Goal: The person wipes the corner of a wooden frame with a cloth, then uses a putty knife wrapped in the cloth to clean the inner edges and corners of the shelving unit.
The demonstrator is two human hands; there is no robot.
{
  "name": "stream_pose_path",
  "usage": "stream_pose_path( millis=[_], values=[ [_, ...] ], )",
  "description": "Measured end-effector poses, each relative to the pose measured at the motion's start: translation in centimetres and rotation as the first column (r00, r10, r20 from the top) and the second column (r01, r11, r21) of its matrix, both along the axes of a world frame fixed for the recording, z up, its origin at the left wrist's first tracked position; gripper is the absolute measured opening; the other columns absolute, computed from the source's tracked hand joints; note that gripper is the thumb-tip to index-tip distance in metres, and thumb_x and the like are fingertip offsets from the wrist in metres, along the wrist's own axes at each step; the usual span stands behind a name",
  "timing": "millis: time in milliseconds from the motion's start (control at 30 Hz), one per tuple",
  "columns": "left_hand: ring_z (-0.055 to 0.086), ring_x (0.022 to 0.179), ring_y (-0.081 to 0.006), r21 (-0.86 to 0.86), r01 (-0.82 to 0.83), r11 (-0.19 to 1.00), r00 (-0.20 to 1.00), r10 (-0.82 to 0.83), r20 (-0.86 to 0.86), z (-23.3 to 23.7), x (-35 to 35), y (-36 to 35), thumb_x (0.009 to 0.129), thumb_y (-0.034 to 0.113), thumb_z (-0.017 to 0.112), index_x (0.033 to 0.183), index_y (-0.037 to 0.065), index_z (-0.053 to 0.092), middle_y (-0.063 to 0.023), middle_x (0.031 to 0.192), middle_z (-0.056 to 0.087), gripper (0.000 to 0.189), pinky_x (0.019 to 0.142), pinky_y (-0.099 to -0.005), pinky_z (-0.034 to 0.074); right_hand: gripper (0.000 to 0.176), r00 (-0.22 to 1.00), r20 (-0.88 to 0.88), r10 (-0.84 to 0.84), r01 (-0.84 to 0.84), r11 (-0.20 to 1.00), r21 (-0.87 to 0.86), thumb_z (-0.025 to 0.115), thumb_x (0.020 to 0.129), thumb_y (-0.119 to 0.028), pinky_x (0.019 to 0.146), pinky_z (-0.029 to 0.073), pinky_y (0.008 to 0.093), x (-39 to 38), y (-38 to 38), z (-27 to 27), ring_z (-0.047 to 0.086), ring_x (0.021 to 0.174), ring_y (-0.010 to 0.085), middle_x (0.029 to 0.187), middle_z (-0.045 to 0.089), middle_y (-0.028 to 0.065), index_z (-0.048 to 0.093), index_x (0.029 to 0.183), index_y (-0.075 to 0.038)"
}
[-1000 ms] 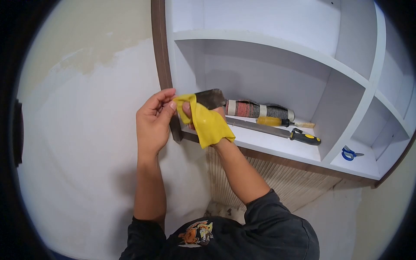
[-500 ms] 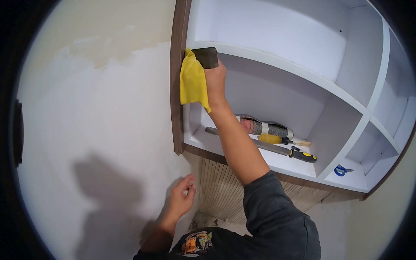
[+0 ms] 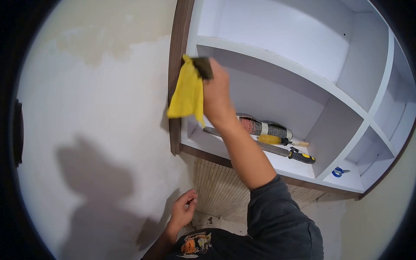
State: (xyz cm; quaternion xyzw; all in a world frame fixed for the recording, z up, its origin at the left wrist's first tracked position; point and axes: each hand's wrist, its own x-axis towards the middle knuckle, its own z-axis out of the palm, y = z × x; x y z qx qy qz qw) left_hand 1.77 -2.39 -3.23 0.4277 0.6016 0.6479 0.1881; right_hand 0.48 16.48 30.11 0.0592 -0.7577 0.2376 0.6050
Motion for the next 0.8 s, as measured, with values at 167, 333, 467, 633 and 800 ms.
stream_pose_path(
  millis=[167, 333, 467, 633, 800],
  values=[
    [0.069, 0.092, -0.0214, 0.012, 0.029, 1.000, 1.000, -0.029, 0.010, 0.0, 0.4, -0.1, 0.092, 0.006, 0.063, 0.128, 0.001, 0.060, -0.0141, 0.107, 0.070, 0.036, 0.080, -0.0314, 0.054, 0.015, 0.988, 0.040, 0.146, -0.120, 0.916, -0.384, 0.066, 0.089, -0.010, 0.069, 0.051, 0.0287, 1.2, -1.8, -1.4, 0.063, 0.075, 0.0135, 0.089, 0.068, 0.0057, 0.066, 0.103, -0.003],
    [0.067, 0.097, -0.0164, -0.002, 0.078, 0.997, 0.997, -0.078, 0.004, 0.9, 0.5, 0.4, 0.093, 0.002, 0.062, 0.129, -0.002, 0.058, -0.0129, 0.107, 0.071, 0.037, 0.085, -0.0290, 0.052, 0.014, 0.979, -0.099, -0.177, 0.179, 0.984, 0.011, 0.066, 0.088, -0.008, 0.068, 0.051, 0.0322, -0.8, -1.0, 0.8, 0.063, 0.074, 0.0156, 0.087, 0.068, 0.0068, 0.065, 0.100, -0.001],
    [0.067, 0.096, -0.0163, -0.035, 0.066, 0.997, 0.997, -0.064, 0.041, 2.2, 0.6, -0.2, 0.092, 0.002, 0.063, 0.128, -0.002, 0.060, -0.0120, 0.106, 0.071, 0.036, 0.086, -0.0288, 0.052, 0.015, 0.993, 0.119, -0.007, 0.045, 0.947, -0.317, 0.065, 0.088, -0.009, 0.068, 0.050, 0.0324, 1.2, -2.4, -1.3, 0.063, 0.076, 0.0163, 0.087, 0.067, 0.0076, 0.067, 0.100, 0.000],
    [0.067, 0.095, -0.0170, 0.020, 0.056, 0.998, 0.998, -0.057, 0.032, 0.8, 0.3, -0.1, 0.093, 0.005, 0.062, 0.129, 0.001, 0.060, -0.0111, 0.106, 0.071, 0.037, 0.079, -0.0283, 0.053, 0.016, 0.991, -0.041, 0.130, -0.136, 0.915, -0.380, 0.063, 0.091, -0.010, 0.066, 0.051, 0.0282, 0.9, -2.5, -0.1, 0.061, 0.073, 0.0112, 0.085, 0.067, 0.0056, 0.066, 0.104, -0.002],
    [0.067, 0.096, -0.0160, 0.009, 0.076, 0.997, 0.996, -0.077, 0.033, 1.1, 0.3, 0.3, 0.094, 0.006, 0.062, 0.129, 0.001, 0.060, -0.0102, 0.106, 0.071, 0.036, 0.079, -0.0279, 0.053, 0.015, 0.995, 0.016, -0.097, 0.098, 0.989, -0.106, 0.062, 0.091, -0.008, 0.067, 0.051, 0.0294, 0.3, -0.9, 0.2, 0.061, 0.074, 0.0119, 0.087, 0.069, 0.0063, 0.067, 0.103, -0.001]
  ],
)
